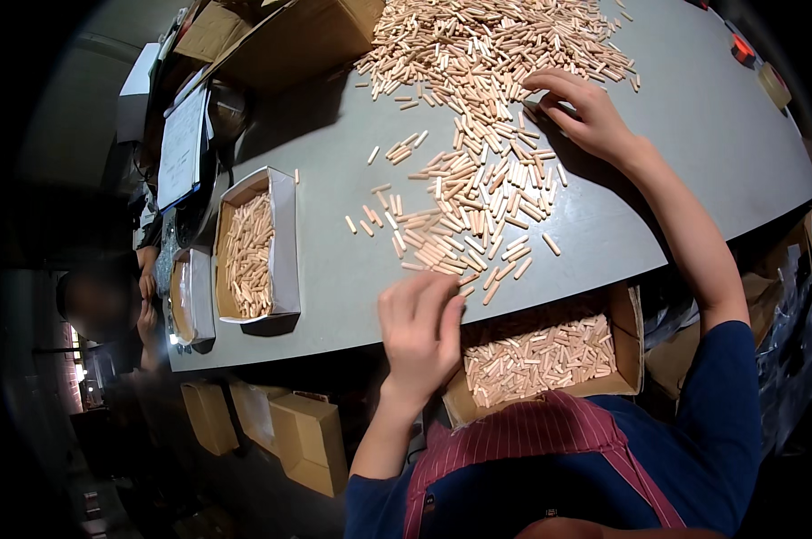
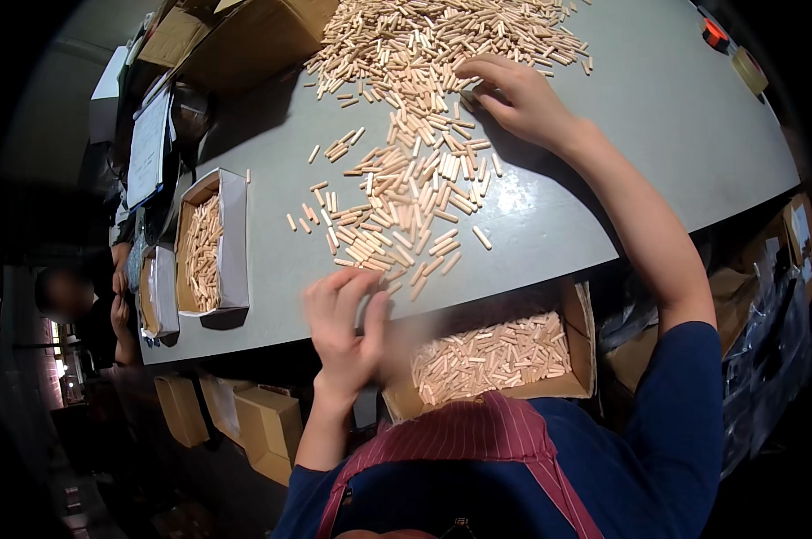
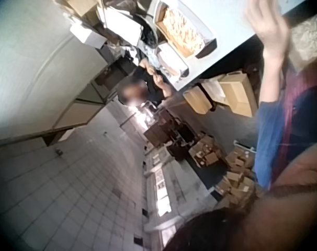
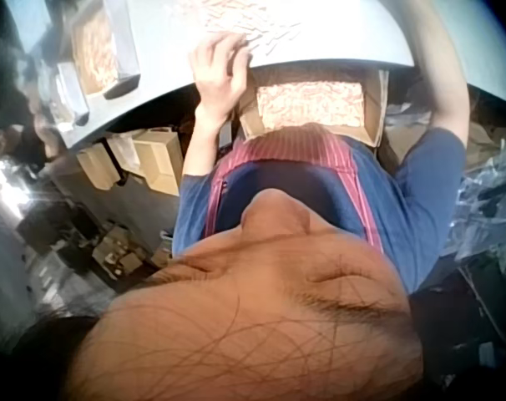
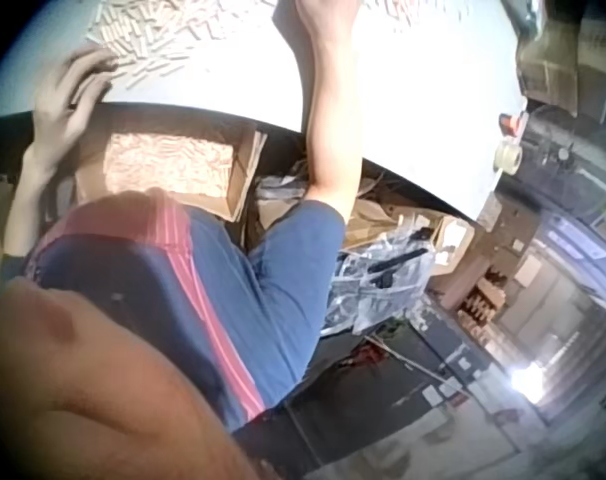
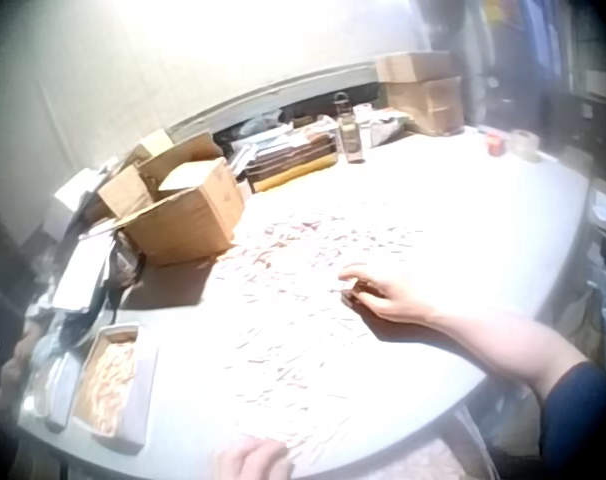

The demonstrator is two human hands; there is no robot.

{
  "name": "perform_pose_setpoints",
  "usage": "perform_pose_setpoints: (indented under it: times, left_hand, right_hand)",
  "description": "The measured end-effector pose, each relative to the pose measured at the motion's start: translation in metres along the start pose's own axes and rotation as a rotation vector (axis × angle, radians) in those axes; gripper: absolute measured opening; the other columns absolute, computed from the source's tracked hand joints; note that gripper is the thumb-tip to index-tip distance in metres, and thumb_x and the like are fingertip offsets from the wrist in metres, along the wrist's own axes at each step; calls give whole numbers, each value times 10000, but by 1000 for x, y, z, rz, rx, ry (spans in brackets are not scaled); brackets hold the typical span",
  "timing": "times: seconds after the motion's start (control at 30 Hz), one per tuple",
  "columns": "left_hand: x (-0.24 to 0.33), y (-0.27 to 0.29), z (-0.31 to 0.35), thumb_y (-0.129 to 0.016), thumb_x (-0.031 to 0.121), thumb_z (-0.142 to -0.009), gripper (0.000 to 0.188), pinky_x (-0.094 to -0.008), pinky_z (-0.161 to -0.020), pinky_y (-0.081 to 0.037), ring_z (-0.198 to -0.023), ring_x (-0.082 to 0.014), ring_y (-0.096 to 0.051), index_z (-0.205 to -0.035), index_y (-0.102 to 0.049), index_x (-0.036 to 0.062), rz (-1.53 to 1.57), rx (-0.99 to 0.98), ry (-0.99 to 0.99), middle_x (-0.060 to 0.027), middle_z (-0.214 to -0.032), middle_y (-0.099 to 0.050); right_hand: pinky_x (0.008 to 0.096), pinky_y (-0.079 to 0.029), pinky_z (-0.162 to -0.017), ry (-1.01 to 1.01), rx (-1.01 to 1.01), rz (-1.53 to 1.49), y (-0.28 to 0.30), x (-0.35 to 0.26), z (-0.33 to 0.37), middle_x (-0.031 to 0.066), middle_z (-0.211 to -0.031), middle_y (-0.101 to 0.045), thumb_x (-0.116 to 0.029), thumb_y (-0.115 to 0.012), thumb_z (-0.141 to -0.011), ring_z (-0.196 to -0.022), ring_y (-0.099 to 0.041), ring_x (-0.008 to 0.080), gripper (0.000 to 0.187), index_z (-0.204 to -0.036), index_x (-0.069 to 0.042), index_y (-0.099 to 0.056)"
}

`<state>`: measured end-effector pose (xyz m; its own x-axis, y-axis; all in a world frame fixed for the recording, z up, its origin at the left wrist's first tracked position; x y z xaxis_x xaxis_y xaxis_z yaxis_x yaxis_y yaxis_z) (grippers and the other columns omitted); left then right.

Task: The person sorts small wooden pegs on a table, moving them from a large pile into a cardboard box. The hands repeatedly gather pegs and place them into the box while another person works nearby.

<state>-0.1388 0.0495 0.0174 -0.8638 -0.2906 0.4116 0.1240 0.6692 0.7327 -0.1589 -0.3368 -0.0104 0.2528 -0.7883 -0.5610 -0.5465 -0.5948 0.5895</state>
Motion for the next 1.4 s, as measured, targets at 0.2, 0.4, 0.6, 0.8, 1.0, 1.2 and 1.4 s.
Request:
perform_pose_setpoints:
  times: [0.2, 0.4, 0.6, 0.8, 1.0, 1.2, 1.4]
  left_hand:
    - [15, -22, -17, -806, 25, -828, 202, -410, -810, -470, -944, -284, -611, -1016, -748, 69, -3, -36, -74, -80, -1028, -656]
    - [19, -28, -22, -769, 37, -837, 196, -405, -808, -473, -954, -282, -603, -1027, -726, 59, -106, -86, -124, -79, -1033, -644]
    - [18, -28, -24, -729, 4, -845, 155, -414, -821, -477, -964, -299, -602, -995, -693, 25, -150, -93, -99, -96, -1047, -643]
    - [-8, -1, -20, -646, -52, -869, 138, -445, -802, -478, -915, -341, -593, -991, -658, 10, -30, 26, 50, -130, -1068, -649]
    - [-52, 46, -11, -628, 98, -1066, 137, -283, -864, -522, -901, -121, -682, -1155, -671, 3, 149, 261, 482, -68, -982, -742]
    - [-65, 55, -11, -626, 49, -1028, 194, -300, -782, -536, -870, -156, -700, -1181, -742, 14, 60, 220, 439, -85, -986, -744]
    - [-51, 26, -9, -656, 17, -948, 66, -352, -647, -479, -757, -211, -580, -971, -715, 37, 104, 152, 363, -74, -879, -680]
  right_hand:
    - [341, -594, -914, 15, -19, 29, 4, 2, -3, 114, -1312, -686, 63, -623, -914, -1050, -718, 249, 346, -1245, -23, -680]
    - [358, -589, -931, 106, -8, 93, 4, 4, -4, 123, -1260, -703, 46, -637, -904, -1087, -715, 311, 281, -1171, -13, -702]
    - [361, -589, -924, 59, -10, 64, 3, 6, -2, 120, -1285, -700, 53, -636, -905, -1057, -731, 278, 336, -1228, -25, -691]
    - [334, -585, -921, -18, 36, 9, 2, 1, -4, 135, -1374, -662, 73, -611, -917, -989, -737, 205, 512, -1415, -48, -617]
    - [323, -596, -950, -31, -2, 14, 3, -1, 0, 129, -1423, -634, 88, -593, -922, -990, -735, 179, 547, -1453, -46, -598]
    - [323, -594, -928, -14, 25, 1, 2, 5, 0, 129, -1397, -650, 88, -600, -915, -962, -743, 189, 521, -1420, -42, -616]
    - [327, -599, -912, -20, 36, -2, 3, 0, -2, 136, -1346, -686, 79, -607, -908, -986, -750, 220, 468, -1356, -47, -651]
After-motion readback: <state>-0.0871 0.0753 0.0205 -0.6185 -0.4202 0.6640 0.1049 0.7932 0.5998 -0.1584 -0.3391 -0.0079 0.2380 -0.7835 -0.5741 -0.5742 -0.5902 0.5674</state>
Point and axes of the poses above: each hand's wrist, its own z-axis away from the middle knuckle, its own y-axis out of the back of the hand, x = y × z, the point moved 1 cm from there along -z, towards the middle knuckle
